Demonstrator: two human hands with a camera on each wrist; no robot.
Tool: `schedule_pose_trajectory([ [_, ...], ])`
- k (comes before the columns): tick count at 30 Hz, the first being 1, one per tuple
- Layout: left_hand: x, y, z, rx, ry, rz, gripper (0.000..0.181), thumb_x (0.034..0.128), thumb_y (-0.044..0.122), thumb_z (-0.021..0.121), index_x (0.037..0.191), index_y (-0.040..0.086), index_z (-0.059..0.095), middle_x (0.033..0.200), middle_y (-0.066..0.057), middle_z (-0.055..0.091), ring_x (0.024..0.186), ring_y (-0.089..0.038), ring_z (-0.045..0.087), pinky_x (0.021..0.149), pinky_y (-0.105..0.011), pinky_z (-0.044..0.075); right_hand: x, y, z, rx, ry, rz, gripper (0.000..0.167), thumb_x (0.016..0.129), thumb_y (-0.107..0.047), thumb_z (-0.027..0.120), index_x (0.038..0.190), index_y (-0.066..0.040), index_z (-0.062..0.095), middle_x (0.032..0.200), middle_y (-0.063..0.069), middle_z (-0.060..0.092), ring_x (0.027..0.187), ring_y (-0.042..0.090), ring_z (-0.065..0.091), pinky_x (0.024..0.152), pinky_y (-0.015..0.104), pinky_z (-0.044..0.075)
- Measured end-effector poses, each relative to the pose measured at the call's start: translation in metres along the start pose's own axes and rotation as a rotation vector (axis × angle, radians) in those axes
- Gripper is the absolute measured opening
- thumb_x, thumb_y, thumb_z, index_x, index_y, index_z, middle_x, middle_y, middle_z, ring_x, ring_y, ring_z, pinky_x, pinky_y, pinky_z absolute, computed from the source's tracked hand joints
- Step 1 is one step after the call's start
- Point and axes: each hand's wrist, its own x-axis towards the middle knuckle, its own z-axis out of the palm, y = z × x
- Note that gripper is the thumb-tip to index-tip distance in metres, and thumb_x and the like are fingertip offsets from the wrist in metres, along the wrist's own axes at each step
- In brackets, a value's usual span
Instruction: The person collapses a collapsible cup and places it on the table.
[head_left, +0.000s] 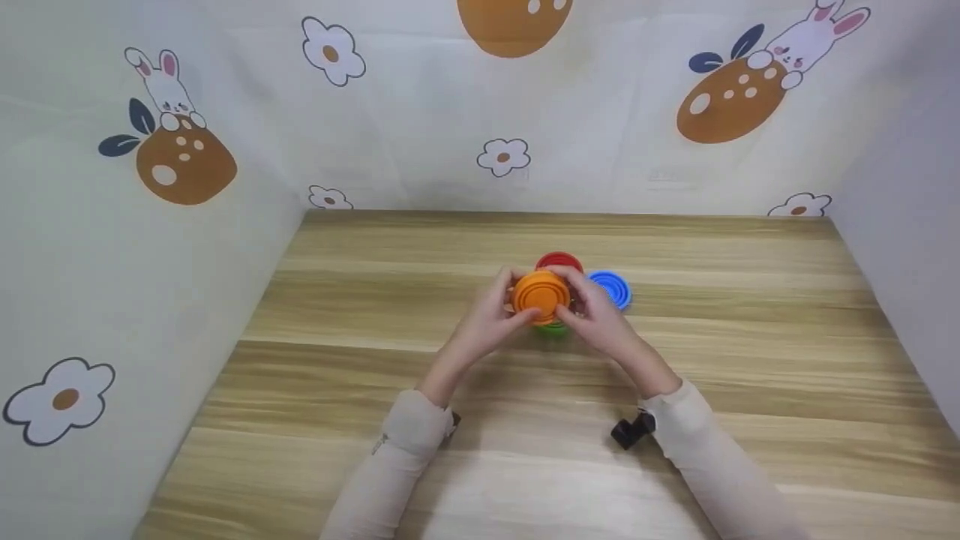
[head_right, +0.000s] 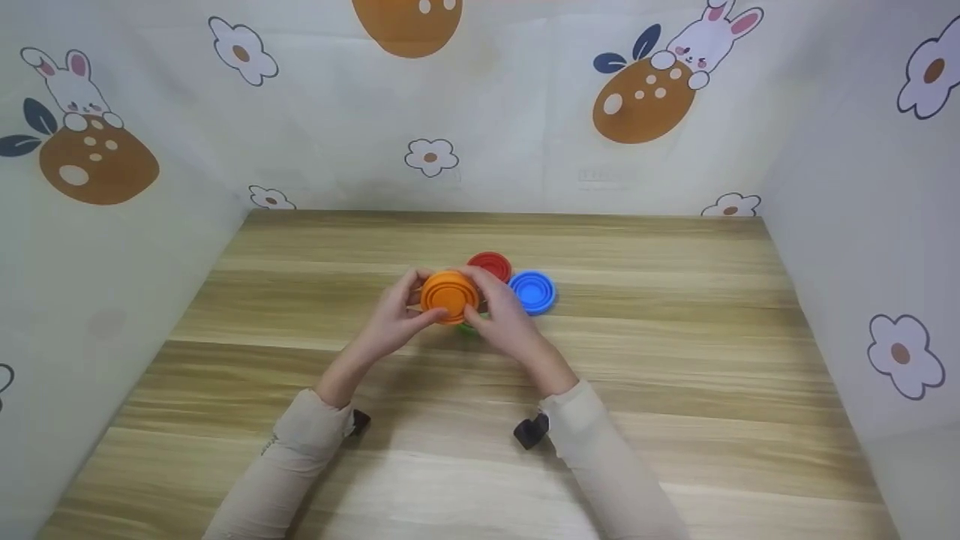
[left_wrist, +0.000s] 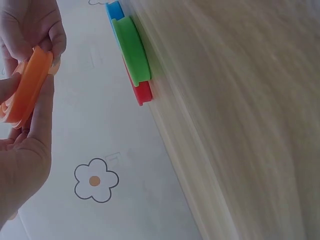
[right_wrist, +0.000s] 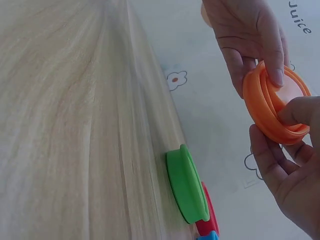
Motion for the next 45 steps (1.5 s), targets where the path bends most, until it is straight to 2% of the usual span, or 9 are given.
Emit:
schedule_pose_trajectory([
  [8, -0.002, 0.001, -0.006, 0.088, 0.043, -0.002, 0.037, 0.0922, 0.007, 0.068, 0.124, 0.004, 0.049, 0.124, -0.013, 0.065, 0.116, -0.024, 0.063, 0.099, -0.035, 0.056, -0.004, -0.002, -0.006, 0.083, -0.116, -0.028, 0.045, 0.1, -0.008, 0.057, 0.142, -0.005, 0.043, 0.135, 0.015, 0.055, 0.126, 0.026, 0.054, 0.105, 0.022, 0.049],
  [14, -0.002, 0.002, -0.006, 0.129, 0.05, 0.012, 0.03, 0.0935, -0.002, 0.062, 0.121, 0.004, 0.052, 0.123, -0.013, 0.064, 0.119, -0.025, 0.062, 0.101, -0.034, 0.055, -0.002, -0.002, -0.003, 0.078, -0.071, 0.004, 0.033, 0.101, -0.015, 0.056, 0.132, -0.005, 0.053, 0.131, 0.011, 0.052, 0.121, 0.024, 0.056, 0.102, 0.022, 0.051],
  [23, -0.001, 0.002, -0.005, 0.171, 0.096, 0.109, 0.022, 0.089, -0.007, 0.062, 0.108, 0.002, 0.056, 0.111, -0.014, 0.064, 0.116, -0.027, 0.063, 0.105, -0.032, 0.053, -0.001, 0.0, -0.003, 0.205, -0.057, 0.149, 0.035, 0.105, -0.019, 0.049, 0.133, 0.003, 0.051, 0.134, 0.021, 0.058, 0.113, 0.011, 0.062, 0.102, 0.052, 0.052],
  [25, -0.001, 0.001, -0.005, 0.181, 0.097, 0.126, 0.021, 0.0878, -0.007, 0.063, 0.105, 0.003, 0.056, 0.11, -0.012, 0.064, 0.117, -0.026, 0.062, 0.105, -0.032, 0.052, -0.001, 0.0, -0.004, 0.219, -0.056, 0.151, 0.036, 0.105, -0.018, 0.05, 0.132, 0.005, 0.052, 0.134, 0.021, 0.058, 0.111, 0.008, 0.063, 0.102, 0.049, 0.054],
  [28, -0.001, 0.0, -0.005, 0.169, 0.101, 0.135, 0.024, 0.0858, -0.009, 0.063, 0.106, 0.002, 0.056, 0.113, -0.013, 0.062, 0.119, -0.027, 0.06, 0.106, -0.031, 0.051, -0.001, 0.0, -0.004, 0.227, -0.031, 0.137, 0.034, 0.102, -0.015, 0.055, 0.13, 0.005, 0.055, 0.131, 0.02, 0.061, 0.108, 0.006, 0.064, 0.1, 0.035, 0.056],
  [32, -0.001, 0.0, -0.007, 0.101, 0.099, 0.065, 0.036, 0.0862, -0.008, 0.065, 0.119, 0.001, 0.053, 0.126, -0.015, 0.056, 0.125, -0.028, 0.056, 0.11, -0.033, 0.048, -0.001, 0.002, -0.005, 0.213, 0.016, 0.102, 0.033, 0.098, -0.012, 0.061, 0.127, 0.004, 0.059, 0.128, 0.019, 0.063, 0.109, 0.006, 0.065, 0.095, 0.019, 0.054],
  [38, -0.004, 0.001, -0.013, -0.037, 0.043, -0.116, 0.062, 0.0883, 0.012, 0.075, 0.138, 0.004, 0.039, 0.143, -0.012, 0.047, 0.135, -0.028, 0.05, 0.115, -0.038, 0.043, -0.002, 0.003, -0.005, 0.233, 0.074, 0.074, 0.038, 0.095, -0.009, 0.066, 0.13, 0.003, 0.058, 0.133, 0.022, 0.061, 0.116, 0.008, 0.063, 0.1, 0.018, 0.052],
  [41, -0.005, 0.002, -0.018, -0.103, 0.023, -0.153, 0.071, 0.086, 0.021, 0.079, 0.141, 0.004, 0.038, 0.145, -0.014, 0.046, 0.137, -0.029, 0.048, 0.115, -0.038, 0.043, -0.001, 0.003, -0.005, 0.241, 0.086, 0.063, 0.04, 0.094, -0.009, 0.067, 0.132, 0.002, 0.058, 0.134, 0.021, 0.061, 0.116, 0.01, 0.063, 0.1, 0.019, 0.052],
  [45, -0.005, 0.001, -0.023, -0.155, 0.034, -0.164, 0.071, 0.0865, 0.022, 0.078, 0.142, 0.002, 0.039, 0.147, -0.016, 0.046, 0.138, -0.029, 0.048, 0.116, -0.038, 0.042, 0.001, 0.003, -0.004, 0.257, 0.077, 0.061, 0.043, 0.094, -0.009, 0.068, 0.134, 0.0, 0.056, 0.136, 0.019, 0.061, 0.117, 0.012, 0.064, 0.101, 0.02, 0.052],
])
